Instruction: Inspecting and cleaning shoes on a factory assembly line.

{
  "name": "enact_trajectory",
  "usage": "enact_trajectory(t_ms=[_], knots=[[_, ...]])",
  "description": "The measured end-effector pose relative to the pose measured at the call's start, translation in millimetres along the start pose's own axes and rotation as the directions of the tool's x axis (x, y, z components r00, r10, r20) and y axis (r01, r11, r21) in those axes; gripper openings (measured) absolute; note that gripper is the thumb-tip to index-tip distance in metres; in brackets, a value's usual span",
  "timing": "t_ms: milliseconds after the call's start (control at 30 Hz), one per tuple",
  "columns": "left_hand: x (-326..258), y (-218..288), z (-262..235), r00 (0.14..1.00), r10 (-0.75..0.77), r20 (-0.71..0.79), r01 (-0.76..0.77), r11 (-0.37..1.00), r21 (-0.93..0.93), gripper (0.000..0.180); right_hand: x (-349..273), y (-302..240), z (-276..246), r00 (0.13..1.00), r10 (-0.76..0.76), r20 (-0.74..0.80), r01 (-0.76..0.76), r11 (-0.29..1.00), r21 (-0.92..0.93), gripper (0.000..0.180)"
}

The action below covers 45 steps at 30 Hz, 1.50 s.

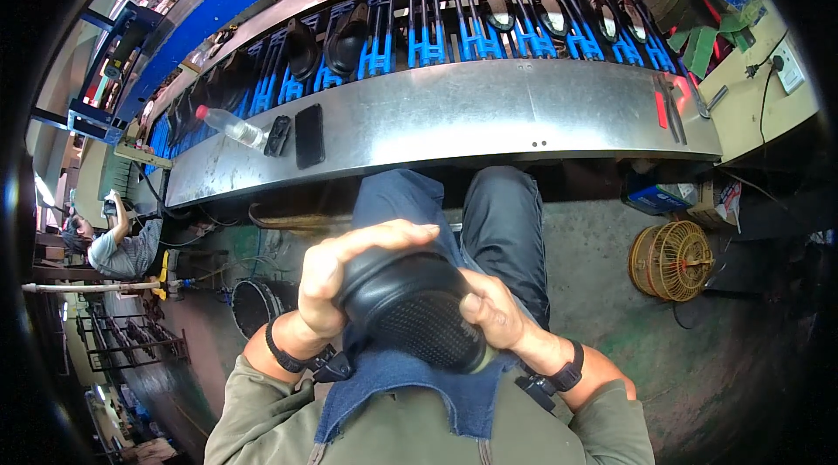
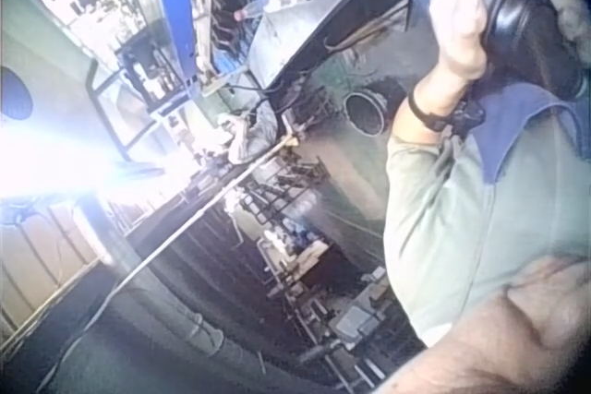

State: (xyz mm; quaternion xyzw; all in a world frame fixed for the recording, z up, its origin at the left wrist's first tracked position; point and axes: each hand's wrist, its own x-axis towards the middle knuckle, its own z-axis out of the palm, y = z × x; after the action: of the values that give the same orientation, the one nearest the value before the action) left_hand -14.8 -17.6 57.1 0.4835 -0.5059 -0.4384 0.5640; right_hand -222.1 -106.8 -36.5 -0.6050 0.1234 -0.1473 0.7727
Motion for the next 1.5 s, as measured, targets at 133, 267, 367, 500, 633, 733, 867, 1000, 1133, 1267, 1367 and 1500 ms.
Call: enact_trajectory(t_ms=[133,267,367,500,633,733,867,1000,1133,1267,1367,1500], knots=[[-0.6,-1.1,-1.2,0.999,0.038,0.031,-0.038,0.999,0.014,0.076,-0.6,1.3,1.0,1.000,-0.008,-0.013,0.008,1.000,-0.006,0.102],[-7.6,-4.1,-1.4,0.995,0.035,0.089,-0.034,0.999,-0.008,0.076,-2.9,10.7,-0.5,1.000,0.003,0.019,-0.006,0.990,0.143,0.091],[-15.1,-3.2,4.9,0.987,-0.020,0.160,0.038,0.993,-0.111,0.080,-5.5,15.8,0.6,0.999,-0.010,0.042,0.000,0.969,0.245,0.092],[-14.0,11.3,-4.9,0.980,0.159,0.118,-0.184,0.952,0.243,0.058,-4.6,12.2,-0.6,1.000,-0.024,0.015,0.019,0.968,0.250,0.090],[-11.1,10.8,9.4,0.936,0.321,0.142,-0.345,0.765,0.543,0.069,-10.9,39.3,-13.2,0.999,0.035,-0.008,-0.032,0.966,0.258,0.086],[-12.3,-5.1,19.4,0.930,0.362,0.066,-0.332,0.747,0.576,0.068,-15.4,50.2,-10.3,0.999,0.024,-0.029,-0.016,0.962,0.271,0.083],[-7.7,-21.9,27.7,0.926,0.377,0.020,-0.329,0.780,0.532,0.075,-15.8,35.7,-5.6,0.994,0.067,-0.081,-0.034,0.934,0.357,0.087],[-2.3,-36.2,40.1,0.964,0.264,0.005,-0.246,0.891,0.381,0.084,-12.3,28.4,-8.6,0.969,0.138,-0.203,0.045,0.713,0.700,0.089],[16.6,-22.5,33.6,0.946,0.316,0.074,-0.302,0.776,0.554,0.084,-5.8,11.7,4.9,0.932,0.221,-0.287,0.098,0.609,0.787,0.081],[24.1,-17.2,17.1,0.970,0.177,0.166,-0.230,0.890,0.393,0.066,-9.2,22.2,2.1,0.991,0.123,-0.050,0.003,0.357,0.934,0.082],[20.4,-14.4,19.8,0.959,0.228,0.169,-0.280,0.849,0.449,0.063,-6.5,18.5,4.5,0.988,0.151,-0.027,-0.023,0.319,0.948,0.082],[14.2,-9.5,24.3,0.954,0.260,0.146,-0.297,0.779,0.552,0.063,0.0,13.2,4.8,0.988,0.137,-0.066,0.028,0.259,0.965,0.079]])
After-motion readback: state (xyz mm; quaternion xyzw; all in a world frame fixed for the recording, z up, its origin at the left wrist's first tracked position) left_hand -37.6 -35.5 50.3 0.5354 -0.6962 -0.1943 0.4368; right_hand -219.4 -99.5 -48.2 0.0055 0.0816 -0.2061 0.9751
